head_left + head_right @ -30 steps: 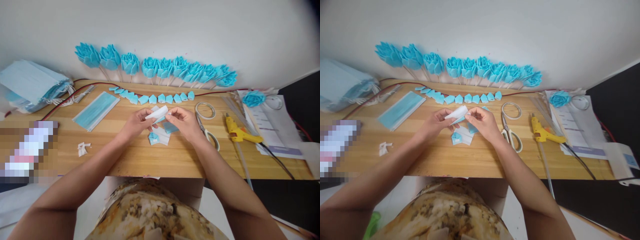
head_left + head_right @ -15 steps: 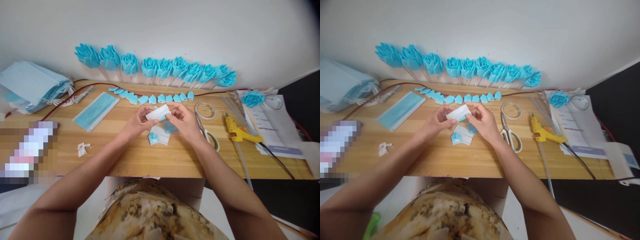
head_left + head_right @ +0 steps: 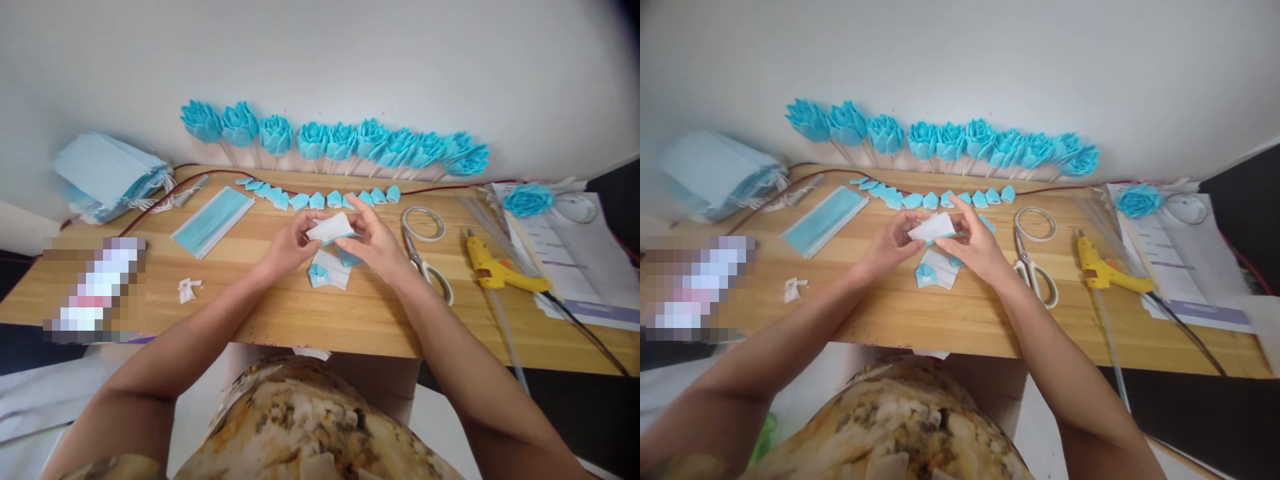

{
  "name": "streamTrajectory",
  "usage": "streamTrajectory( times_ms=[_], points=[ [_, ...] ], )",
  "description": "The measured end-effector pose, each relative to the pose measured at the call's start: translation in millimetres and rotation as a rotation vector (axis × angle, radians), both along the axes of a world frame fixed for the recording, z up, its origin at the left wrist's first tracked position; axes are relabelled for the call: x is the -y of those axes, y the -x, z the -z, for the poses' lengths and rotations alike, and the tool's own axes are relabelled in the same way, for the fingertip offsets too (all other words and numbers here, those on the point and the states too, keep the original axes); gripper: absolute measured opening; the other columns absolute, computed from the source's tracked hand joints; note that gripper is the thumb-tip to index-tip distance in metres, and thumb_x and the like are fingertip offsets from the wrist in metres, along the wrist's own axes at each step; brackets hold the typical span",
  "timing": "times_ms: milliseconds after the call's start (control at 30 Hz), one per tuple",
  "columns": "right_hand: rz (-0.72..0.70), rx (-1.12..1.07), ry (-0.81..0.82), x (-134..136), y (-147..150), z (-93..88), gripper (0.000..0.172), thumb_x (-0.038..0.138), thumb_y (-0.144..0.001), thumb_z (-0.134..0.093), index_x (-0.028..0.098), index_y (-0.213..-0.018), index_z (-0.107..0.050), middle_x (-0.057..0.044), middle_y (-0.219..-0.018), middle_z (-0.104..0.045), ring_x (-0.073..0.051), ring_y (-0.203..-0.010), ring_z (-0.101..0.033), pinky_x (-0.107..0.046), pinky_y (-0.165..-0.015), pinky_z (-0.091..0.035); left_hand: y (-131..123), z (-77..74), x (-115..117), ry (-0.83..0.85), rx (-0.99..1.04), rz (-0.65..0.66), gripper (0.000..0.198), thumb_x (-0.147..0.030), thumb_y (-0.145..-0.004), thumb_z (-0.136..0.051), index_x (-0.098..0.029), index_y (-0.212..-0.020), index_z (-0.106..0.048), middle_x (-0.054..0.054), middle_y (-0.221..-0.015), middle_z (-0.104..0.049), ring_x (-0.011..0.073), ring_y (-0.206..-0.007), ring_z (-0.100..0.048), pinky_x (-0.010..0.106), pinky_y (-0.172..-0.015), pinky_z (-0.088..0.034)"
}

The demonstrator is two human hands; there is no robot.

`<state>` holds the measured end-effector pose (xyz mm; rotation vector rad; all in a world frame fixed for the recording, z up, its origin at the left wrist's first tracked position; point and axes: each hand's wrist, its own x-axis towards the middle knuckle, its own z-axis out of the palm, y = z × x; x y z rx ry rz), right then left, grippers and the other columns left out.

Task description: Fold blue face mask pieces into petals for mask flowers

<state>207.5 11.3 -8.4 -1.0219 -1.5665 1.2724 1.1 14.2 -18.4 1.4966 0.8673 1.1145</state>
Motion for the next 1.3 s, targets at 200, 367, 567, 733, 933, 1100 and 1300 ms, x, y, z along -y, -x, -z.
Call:
streamTrajectory(
  times_ms=[200,367,567,733,933,1100,1300],
  points=[
    [-0.008,-0.048,0.078,-3.0,-2.0,1.1,0.076,0.040,-0.078,-0.083,0.032,-0.147,-0.053,-0.002,-0.098,-0.076,-0.022,-0.089,-0.072,-0.040,-0.082,-0.061,1.0,-0.8,3.3,-0.145,-0.188,-0.002,0.045,-0.008,-0.078,-0.062,-0.020,-0.122,-0.061,0.000,-0.083,-0.063,0.0126,-0.069,-0.055,0.025,-0.063,-0.043],
    [0.096,-0.132,0.098,-3.4,-1.6,-4.4,0.060,0.032,-0.076,-0.081,0.030,-0.135,-0.065,0.000,-0.090,-0.074,-0.019,-0.084,-0.070,-0.036,-0.077,-0.063,27.8,-40.1,12.6,-0.429,-0.453,-0.102,0.060,-0.026,-0.084,-0.073,-0.025,-0.141,-0.057,0.009,-0.120,-0.070,0.0184,-0.092,-0.063,0.031,-0.080,-0.050],
    [0.172,-0.213,0.114,-7.8,-4.9,-5.5,0.061,0.032,-0.073,-0.080,0.028,-0.132,-0.068,-0.003,-0.099,-0.075,-0.021,-0.087,-0.071,-0.037,-0.076,-0.064,124.4,-73.4,-11.5,-0.303,-1.092,-0.468,0.031,-0.032,-0.091,-0.060,-0.023,-0.117,-0.074,0.009,-0.099,-0.075,0.0247,-0.086,-0.067,0.036,-0.077,-0.047],
    [0.233,-0.192,0.036,-17.3,-14.6,-1.6,0.059,0.036,-0.075,-0.076,0.032,-0.134,-0.067,-0.002,-0.100,-0.072,-0.022,-0.093,-0.070,-0.040,-0.078,-0.065,174.7,-50.6,-32.4,-0.035,-1.579,-0.499,0.028,-0.034,-0.091,-0.056,-0.019,-0.102,-0.077,0.012,-0.098,-0.076,0.0311,-0.094,-0.069,0.036,-0.075,-0.044],
    [0.357,-0.062,-0.024,-31.9,-36.8,-0.7,0.059,0.037,-0.080,-0.067,0.033,-0.138,-0.064,-0.003,-0.102,-0.070,-0.023,-0.096,-0.070,-0.041,-0.078,-0.065,176.3,-41.9,-38.0,0.065,-1.624,-0.405,0.029,-0.033,-0.091,-0.055,-0.015,-0.104,-0.073,0.016,-0.105,-0.074,0.0343,-0.099,-0.068,0.039,-0.079,-0.044],
    [0.390,0.476,-0.186,-31.4,-48.1,0.2,0.052,0.041,-0.088,-0.062,0.023,-0.137,-0.066,-0.008,-0.092,-0.075,-0.030,-0.092,-0.071,-0.051,-0.087,-0.059,172.3,-47.8,-38.6,0.065,-1.290,-0.526,0.010,-0.023,-0.077,-0.067,-0.020,-0.070,-0.061,0.001,-0.065,-0.052,0.0250,-0.082,-0.060,0.035,-0.078,-0.040],
    [0.504,0.820,-0.581,-22.7,-40.8,-5.6,0.056,0.053,-0.101,-0.048,0.015,-0.139,-0.064,-0.021,-0.131,-0.071,-0.041,-0.123,-0.063,-0.059,-0.107,-0.044,124.4,-69.2,-10.9,-0.052,-0.739,-0.481,0.022,-0.040,-0.079,-0.070,-0.023,-0.076,-0.058,0.000,-0.073,-0.060,0.0179,-0.070,-0.054,0.030,-0.065,-0.040]
  ],
)
